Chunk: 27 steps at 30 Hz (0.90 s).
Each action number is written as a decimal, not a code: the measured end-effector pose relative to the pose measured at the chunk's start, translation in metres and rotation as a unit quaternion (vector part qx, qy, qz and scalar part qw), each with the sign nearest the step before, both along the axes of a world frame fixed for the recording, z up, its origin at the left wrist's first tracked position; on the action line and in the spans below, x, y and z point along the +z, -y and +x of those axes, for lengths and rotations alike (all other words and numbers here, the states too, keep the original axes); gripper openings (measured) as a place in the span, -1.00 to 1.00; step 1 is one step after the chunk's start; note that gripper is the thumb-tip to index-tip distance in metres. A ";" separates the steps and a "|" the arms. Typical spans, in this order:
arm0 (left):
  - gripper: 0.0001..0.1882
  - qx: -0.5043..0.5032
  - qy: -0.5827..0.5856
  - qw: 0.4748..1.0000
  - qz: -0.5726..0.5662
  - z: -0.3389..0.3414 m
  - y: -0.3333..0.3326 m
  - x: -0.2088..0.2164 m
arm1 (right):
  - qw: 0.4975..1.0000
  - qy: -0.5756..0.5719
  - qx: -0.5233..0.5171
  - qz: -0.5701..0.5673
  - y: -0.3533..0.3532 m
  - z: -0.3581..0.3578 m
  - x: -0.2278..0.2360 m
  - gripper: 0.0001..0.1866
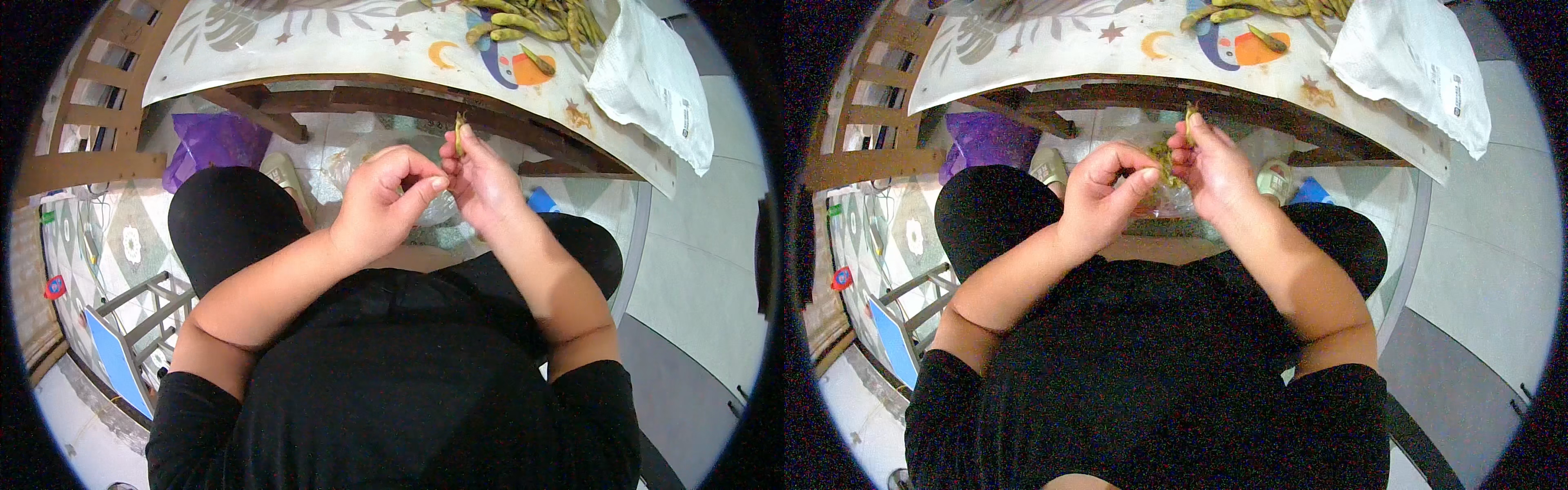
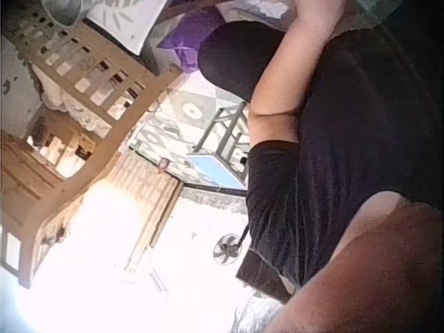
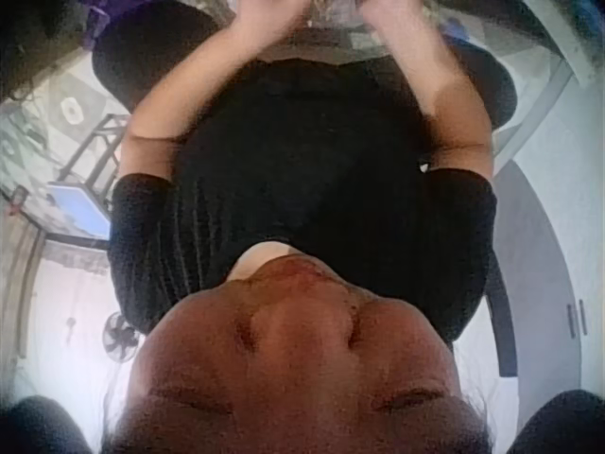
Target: The person sits on the floor and shells edamame beans by hand. They pick up pods from a pile on a table, squeeze the beans out into a metal bowl, and discard the empty pods into a plastic bag on the floor.
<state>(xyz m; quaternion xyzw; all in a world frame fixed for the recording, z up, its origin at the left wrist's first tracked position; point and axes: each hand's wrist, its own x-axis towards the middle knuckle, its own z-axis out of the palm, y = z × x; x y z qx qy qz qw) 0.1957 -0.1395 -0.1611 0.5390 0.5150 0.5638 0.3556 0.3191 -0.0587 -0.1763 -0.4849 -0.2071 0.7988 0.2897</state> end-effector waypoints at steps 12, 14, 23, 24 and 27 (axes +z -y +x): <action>-0.80 0.017 -0.125 0.966 -0.225 -0.027 -0.022 -0.049 | 0.990 0.011 0.134 0.038 -0.007 0.009 -0.003 -0.80; -0.79 0.001 -0.120 0.969 -0.217 -0.029 -0.024 -0.052 | 0.990 0.021 0.131 0.042 -0.006 0.008 -0.001 -0.81; -0.81 0.003 0.268 0.937 -0.224 -0.014 -0.015 -0.018 | 0.981 -0.017 0.188 0.038 0.003 0.005 0.010 -0.81; -0.82 -0.001 0.292 0.929 -0.227 -0.014 -0.014 -0.016 | 0.978 -0.014 0.200 0.054 0.004 0.004 0.013 -0.80; -0.85 -0.013 0.345 0.909 -0.233 -0.018 -0.012 -0.011 | 0.968 -0.008 0.237 0.083 0.003 0.004 0.017 -0.81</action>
